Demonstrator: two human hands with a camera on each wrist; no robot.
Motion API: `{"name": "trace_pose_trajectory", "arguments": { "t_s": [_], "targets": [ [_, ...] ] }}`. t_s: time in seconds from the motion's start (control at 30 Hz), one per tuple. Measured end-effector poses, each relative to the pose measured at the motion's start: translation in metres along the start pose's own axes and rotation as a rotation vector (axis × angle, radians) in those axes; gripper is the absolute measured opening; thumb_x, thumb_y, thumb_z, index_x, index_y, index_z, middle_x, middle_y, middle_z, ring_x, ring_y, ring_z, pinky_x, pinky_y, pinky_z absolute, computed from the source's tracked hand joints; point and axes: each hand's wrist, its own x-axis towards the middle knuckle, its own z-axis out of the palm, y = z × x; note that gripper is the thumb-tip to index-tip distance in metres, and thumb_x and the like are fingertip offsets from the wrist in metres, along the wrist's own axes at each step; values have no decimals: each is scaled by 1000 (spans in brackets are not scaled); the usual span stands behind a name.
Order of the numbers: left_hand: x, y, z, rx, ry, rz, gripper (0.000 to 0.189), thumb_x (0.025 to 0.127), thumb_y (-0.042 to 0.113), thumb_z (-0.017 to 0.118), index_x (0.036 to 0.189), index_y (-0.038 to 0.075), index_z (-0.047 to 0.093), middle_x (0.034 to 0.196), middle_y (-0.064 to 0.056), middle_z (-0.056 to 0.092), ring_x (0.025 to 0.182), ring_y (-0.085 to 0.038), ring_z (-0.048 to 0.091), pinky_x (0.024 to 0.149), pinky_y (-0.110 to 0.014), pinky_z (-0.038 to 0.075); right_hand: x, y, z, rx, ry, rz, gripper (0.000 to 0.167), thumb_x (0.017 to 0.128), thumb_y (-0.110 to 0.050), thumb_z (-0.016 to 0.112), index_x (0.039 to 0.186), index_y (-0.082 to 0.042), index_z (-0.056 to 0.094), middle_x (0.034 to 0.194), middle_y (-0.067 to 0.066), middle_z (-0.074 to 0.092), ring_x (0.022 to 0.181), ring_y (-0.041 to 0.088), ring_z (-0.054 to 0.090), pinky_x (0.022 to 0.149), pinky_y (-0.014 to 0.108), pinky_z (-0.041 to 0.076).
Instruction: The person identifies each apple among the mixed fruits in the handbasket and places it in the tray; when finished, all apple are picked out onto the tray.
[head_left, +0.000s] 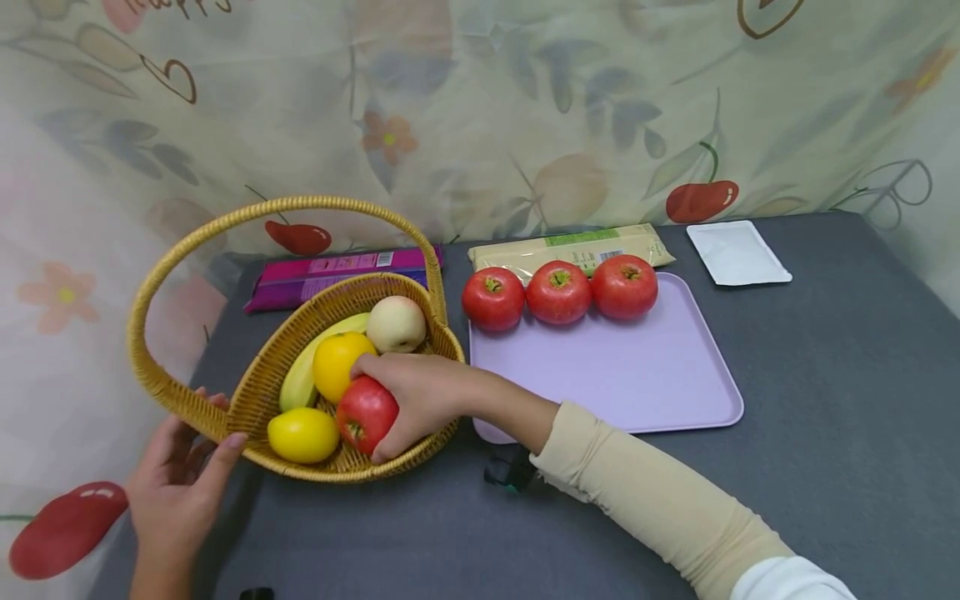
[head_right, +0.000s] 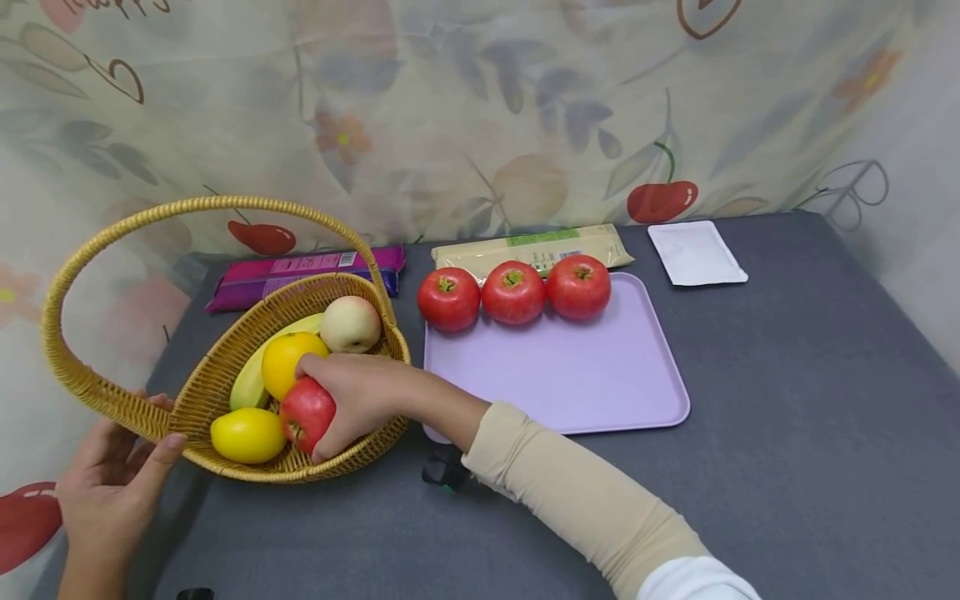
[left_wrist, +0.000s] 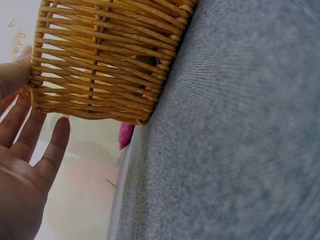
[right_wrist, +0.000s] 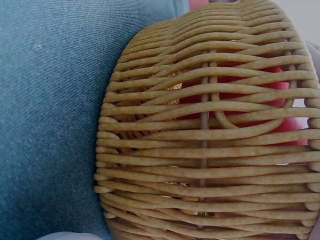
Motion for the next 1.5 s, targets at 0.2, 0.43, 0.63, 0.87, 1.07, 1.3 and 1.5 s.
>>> {"name": "trace_pose_trajectory", "arguments": {
  "t_s": [0.2,0.43,0.63,0.87,1.07,1.3,1.5],
  "targets": [
    [-1,0,0,2,-1,7,65,79,-23,71,138,0,57,124,-13,67,106,-17,65,86,-16,52,-2,-1,0,10,16,16,80,73,-42,88,138,-18,47,120,-4,56,108,11,51,84,21,49],
    [-1,-2,1,-14,1,28,64,78,-24,70,137,-3,57,124,-16,66,108,-17,65,87,-16,52,-4,1,1,11,51,-3,79,73,-45,86,139,-19,50,122,-7,57,108,10,51,84,22,48],
    [-1,-3,1,-14,1,16,64,79,-24,71,137,-2,58,124,-16,66,108,-17,65,88,-16,51,-5,1,1,41,82,-2,78,73,-50,84,137,-20,51,119,-9,57,104,9,52,82,20,49],
    [-1,-2,1,-11,6,12,64,78,-23,71,138,-1,58,124,-15,67,108,-17,65,87,-16,51,-5,0,2,47,86,18,78,73,-56,82,136,-19,54,116,-10,58,102,7,53,80,20,50],
    [0,1,1,24,9,3,64,80,-20,72,138,2,58,124,-11,67,109,-17,64,87,-15,51,-5,0,2,51,108,22,77,74,-57,81,135,-17,55,116,-10,60,101,7,54,79,19,50],
    [0,3,1,28,8,-4,64,80,-19,72,139,3,58,124,-12,67,109,-17,64,86,-15,51,-6,-1,2,65,127,43,77,75,-58,79,135,-18,54,116,-10,60,101,7,54,79,19,50],
    [0,2,1,15,8,2,64,79,-21,72,138,1,58,124,-14,67,109,-17,64,87,-15,52,-5,-1,2,83,133,48,77,75,-58,80,135,-18,54,116,-10,59,101,7,54,79,19,51]
  ]
}}
